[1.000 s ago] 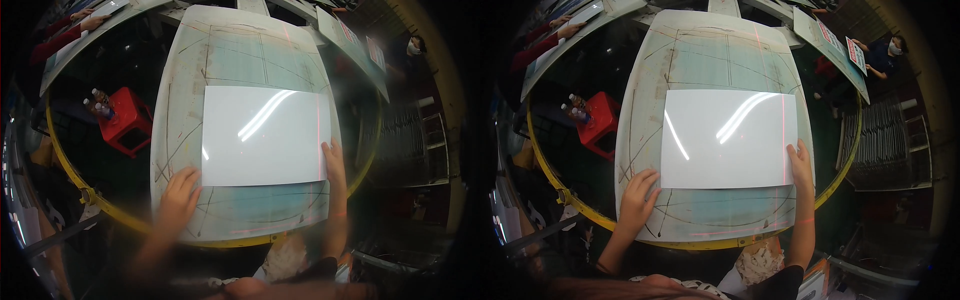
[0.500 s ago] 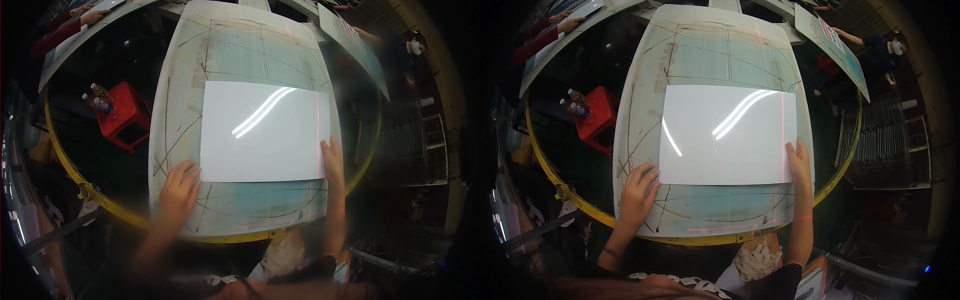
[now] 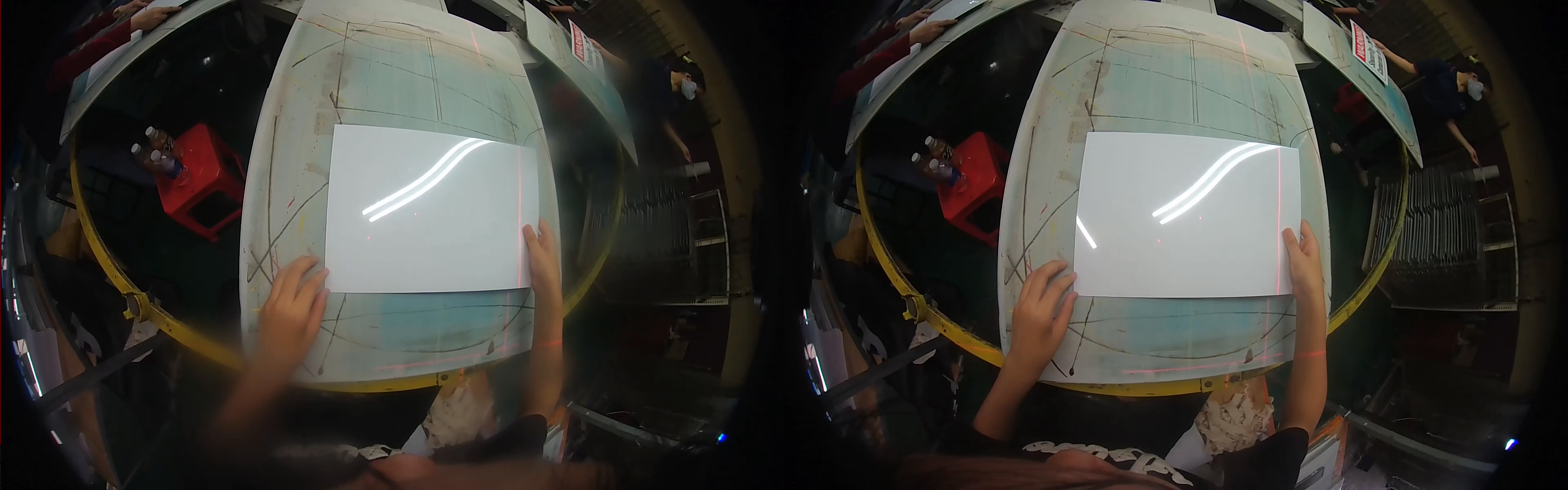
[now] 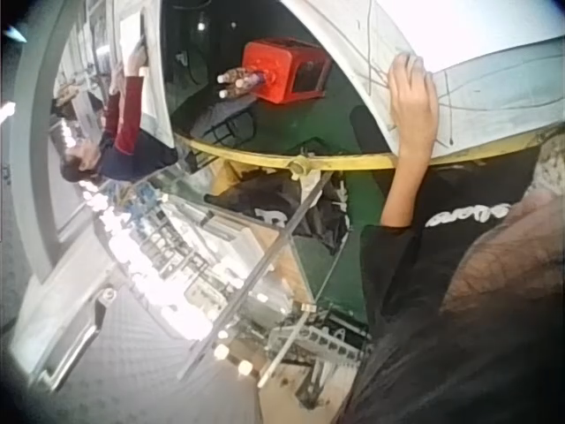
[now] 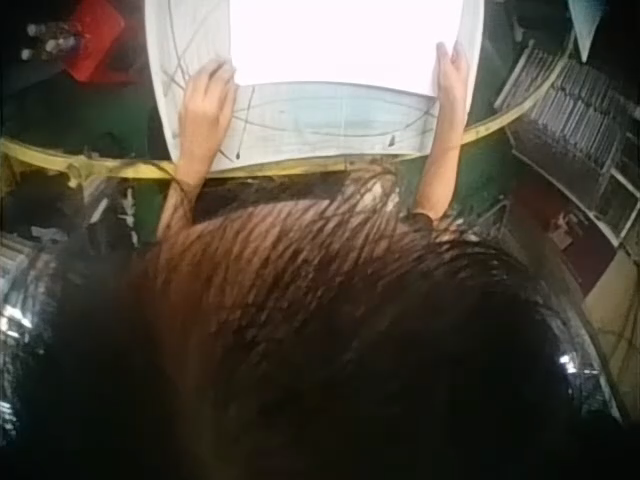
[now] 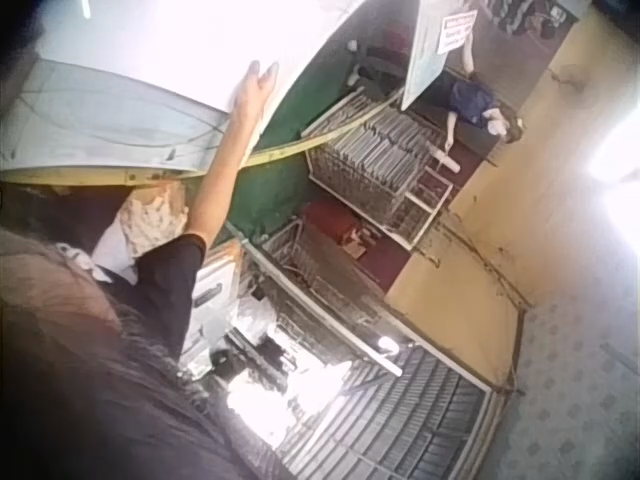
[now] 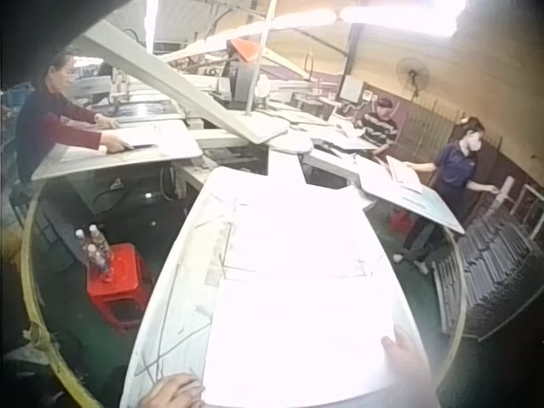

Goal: Placing blank sheets of paper onto a rotary printing press for screen or offset printing.

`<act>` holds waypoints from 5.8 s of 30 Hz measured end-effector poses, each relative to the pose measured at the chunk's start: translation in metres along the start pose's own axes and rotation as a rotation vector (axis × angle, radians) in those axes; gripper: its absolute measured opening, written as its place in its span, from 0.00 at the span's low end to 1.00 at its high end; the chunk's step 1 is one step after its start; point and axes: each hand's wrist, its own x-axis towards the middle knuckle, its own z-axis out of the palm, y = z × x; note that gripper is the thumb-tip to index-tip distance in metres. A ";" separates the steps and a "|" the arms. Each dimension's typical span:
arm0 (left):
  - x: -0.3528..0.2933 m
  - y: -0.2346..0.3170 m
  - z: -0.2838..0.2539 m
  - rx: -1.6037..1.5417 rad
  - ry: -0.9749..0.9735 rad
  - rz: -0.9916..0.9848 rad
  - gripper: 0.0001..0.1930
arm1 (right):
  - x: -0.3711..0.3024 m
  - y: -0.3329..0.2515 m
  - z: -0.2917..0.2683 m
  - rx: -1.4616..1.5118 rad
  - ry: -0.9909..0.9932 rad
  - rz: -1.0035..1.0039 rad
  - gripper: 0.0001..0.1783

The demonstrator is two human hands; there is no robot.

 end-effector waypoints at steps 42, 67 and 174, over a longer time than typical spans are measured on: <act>0.004 0.001 0.003 0.110 -0.024 0.035 0.12 | 0.013 0.015 -0.002 -0.569 0.187 -0.304 0.25; 0.006 0.001 0.003 0.138 -0.043 0.014 0.12 | 0.014 0.018 -0.002 -0.586 0.196 -0.336 0.25; -0.214 0.094 0.049 -1.046 -0.886 -0.206 0.26 | -0.388 -0.120 0.053 -1.034 0.612 -0.975 0.19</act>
